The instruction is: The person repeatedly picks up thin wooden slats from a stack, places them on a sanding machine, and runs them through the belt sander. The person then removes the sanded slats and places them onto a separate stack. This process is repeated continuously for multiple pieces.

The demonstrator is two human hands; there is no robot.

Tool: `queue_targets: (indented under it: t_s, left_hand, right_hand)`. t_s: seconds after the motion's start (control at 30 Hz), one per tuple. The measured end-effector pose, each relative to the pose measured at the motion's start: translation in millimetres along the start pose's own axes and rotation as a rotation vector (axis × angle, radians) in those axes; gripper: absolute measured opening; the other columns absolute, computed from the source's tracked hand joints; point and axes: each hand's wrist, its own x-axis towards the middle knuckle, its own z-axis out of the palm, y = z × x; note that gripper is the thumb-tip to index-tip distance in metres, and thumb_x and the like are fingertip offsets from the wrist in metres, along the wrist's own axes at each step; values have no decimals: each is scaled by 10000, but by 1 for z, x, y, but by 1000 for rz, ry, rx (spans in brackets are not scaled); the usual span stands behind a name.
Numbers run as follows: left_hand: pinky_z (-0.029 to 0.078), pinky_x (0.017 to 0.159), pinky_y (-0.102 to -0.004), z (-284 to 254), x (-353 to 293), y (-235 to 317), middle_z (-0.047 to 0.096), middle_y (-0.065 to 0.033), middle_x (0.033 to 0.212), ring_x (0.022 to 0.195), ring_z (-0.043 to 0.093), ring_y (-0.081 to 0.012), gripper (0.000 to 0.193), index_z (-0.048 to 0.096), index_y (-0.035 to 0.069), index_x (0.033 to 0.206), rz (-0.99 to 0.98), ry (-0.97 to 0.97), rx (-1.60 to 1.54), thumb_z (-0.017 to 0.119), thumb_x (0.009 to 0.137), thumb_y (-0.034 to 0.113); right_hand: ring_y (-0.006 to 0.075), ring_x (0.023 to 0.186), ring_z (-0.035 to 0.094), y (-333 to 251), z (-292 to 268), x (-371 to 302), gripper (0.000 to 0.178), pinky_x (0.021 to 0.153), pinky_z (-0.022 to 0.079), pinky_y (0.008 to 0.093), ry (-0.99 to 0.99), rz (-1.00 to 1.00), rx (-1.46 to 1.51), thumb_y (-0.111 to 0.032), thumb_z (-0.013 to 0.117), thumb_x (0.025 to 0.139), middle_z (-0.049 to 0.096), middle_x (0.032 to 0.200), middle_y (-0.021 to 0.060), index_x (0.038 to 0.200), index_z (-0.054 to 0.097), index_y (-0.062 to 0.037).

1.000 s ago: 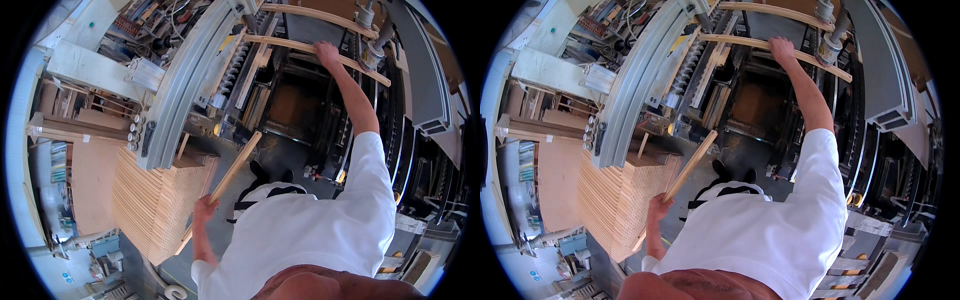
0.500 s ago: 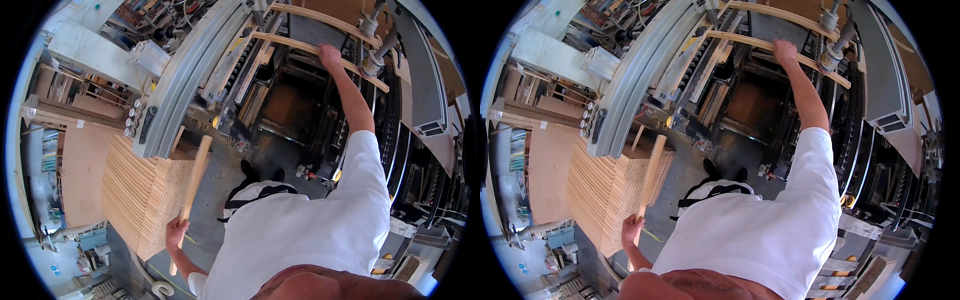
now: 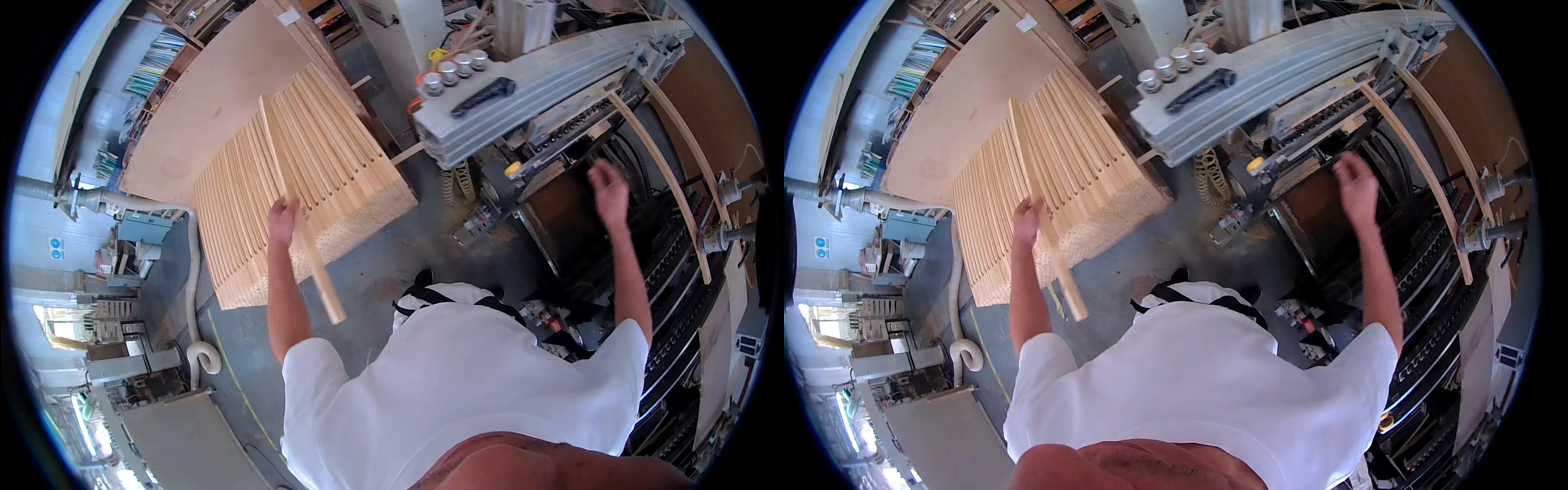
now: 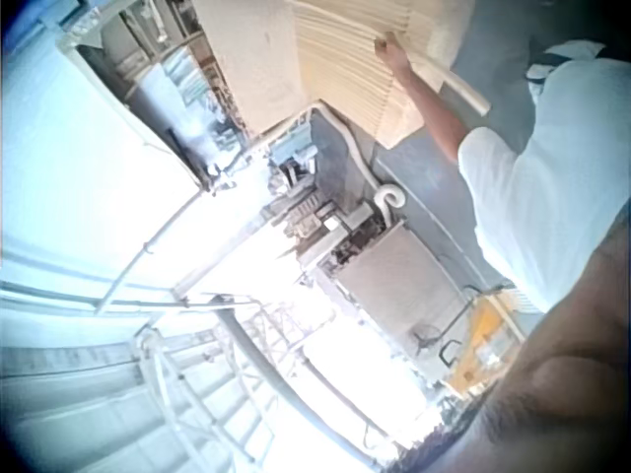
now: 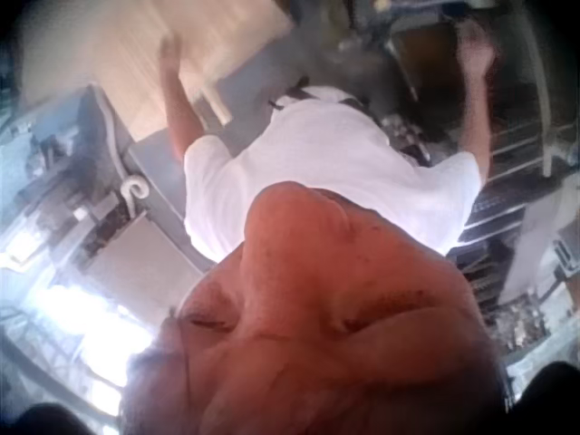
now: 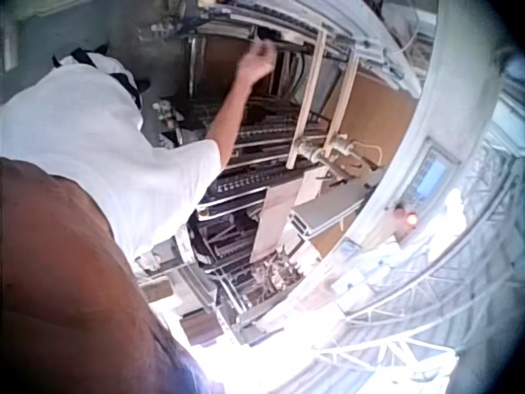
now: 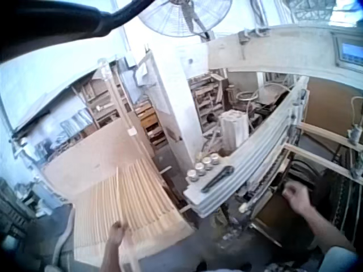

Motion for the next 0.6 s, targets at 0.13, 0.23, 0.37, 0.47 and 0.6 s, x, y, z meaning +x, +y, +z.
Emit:
queue_targets:
  t_s: [0.13,0.23,0.37,0.47,0.6]
  left_hand:
    - [541,782,-381,48,109,17,701,-193,894,816,690,-278,462,703,-42,912,26,239,562,724,764,395]
    - [523,856,-413,65,184,4,688,-257,988,962,678,-345,574,695,-59,987,23,263,735,692,756,467]
    - [515,869,-425,92,252,-1,676,-280,1004,1008,657,-375,599,695,-64,980,16,136,772,654,776,497]
    - [516,856,-449,112,279,-1,675,-290,972,992,654,-396,613,688,-74,964,16,-82,736,652,776,508]
    - [519,837,-457,127,273,1,676,-294,946,974,657,-399,639,674,-98,959,152,54,776,642,788,517]
  right_hand:
    - [131,910,640,-32,108,-99,243,806,521,279,-327,172,307,-16,690,840,689,986,94,1077,651,20]
    - [170,882,655,-53,185,-161,297,802,525,293,-541,237,219,-84,739,809,691,1015,94,1088,662,-17]
    - [280,996,649,-109,245,-211,361,843,529,376,-717,226,189,-180,724,823,659,1132,165,1133,642,-15]
    - [358,1036,610,-157,276,-212,361,877,503,439,-903,94,-11,-261,662,851,639,1125,189,1122,633,-24]
    - [378,1041,601,-209,322,-195,328,868,497,464,-888,-21,-66,-235,654,838,640,1049,200,1073,629,-8]
